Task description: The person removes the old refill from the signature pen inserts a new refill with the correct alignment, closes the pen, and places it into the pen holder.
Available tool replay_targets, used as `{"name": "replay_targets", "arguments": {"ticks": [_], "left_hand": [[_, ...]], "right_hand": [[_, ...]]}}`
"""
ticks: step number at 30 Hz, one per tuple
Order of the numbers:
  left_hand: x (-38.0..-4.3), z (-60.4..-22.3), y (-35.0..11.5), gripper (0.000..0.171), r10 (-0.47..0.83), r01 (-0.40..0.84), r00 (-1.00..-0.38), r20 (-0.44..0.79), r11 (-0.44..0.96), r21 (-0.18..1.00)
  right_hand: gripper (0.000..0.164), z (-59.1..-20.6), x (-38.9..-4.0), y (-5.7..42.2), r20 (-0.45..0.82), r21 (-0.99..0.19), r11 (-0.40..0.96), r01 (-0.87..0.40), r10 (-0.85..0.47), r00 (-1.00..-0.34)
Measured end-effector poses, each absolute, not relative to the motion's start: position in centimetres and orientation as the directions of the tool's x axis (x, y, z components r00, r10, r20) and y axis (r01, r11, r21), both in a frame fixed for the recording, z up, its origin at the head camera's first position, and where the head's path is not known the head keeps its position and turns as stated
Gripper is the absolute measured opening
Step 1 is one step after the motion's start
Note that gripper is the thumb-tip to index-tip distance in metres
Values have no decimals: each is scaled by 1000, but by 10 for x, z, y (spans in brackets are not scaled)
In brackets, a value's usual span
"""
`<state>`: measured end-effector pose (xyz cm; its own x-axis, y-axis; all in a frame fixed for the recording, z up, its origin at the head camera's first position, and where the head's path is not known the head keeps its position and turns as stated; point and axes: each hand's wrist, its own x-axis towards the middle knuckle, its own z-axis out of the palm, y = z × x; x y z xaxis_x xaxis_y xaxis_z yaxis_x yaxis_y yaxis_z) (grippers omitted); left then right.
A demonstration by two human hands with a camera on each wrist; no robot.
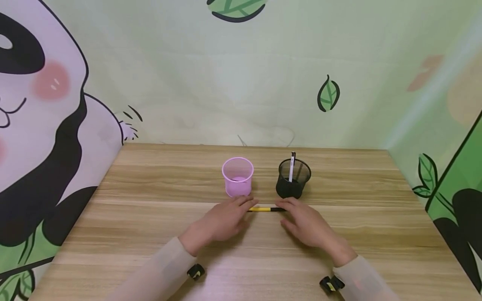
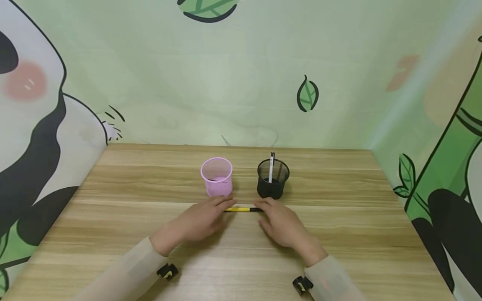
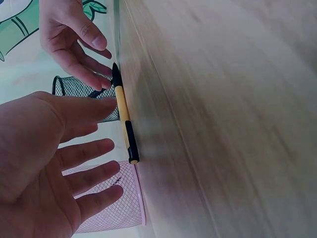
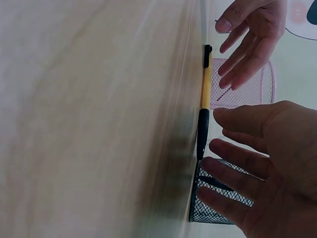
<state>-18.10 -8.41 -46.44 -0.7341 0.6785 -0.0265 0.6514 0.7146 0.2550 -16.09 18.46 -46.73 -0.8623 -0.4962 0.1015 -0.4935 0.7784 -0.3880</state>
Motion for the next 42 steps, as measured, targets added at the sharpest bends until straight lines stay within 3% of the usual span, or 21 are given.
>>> {"name": "replay_targets", "arguments": {"ticks": [19, 29, 42], "left_hand": [[-189, -464, -74, 40, 667, 655, -745, 16, 726, 208], [-194, -470, -67, 20, 636, 633, -771, 43, 755, 171], [-195, -472, -60, 17, 615, 616, -786, 57, 775, 142]], "right_hand": [[34, -470, -171, 172, 134, -338, 803, -491, -475, -870], [32, -473, -176, 168, 120, -330, 825, -458, -445, -888], [13, -475, -183, 163, 96, -338, 843, -418, -410, -907]]}}
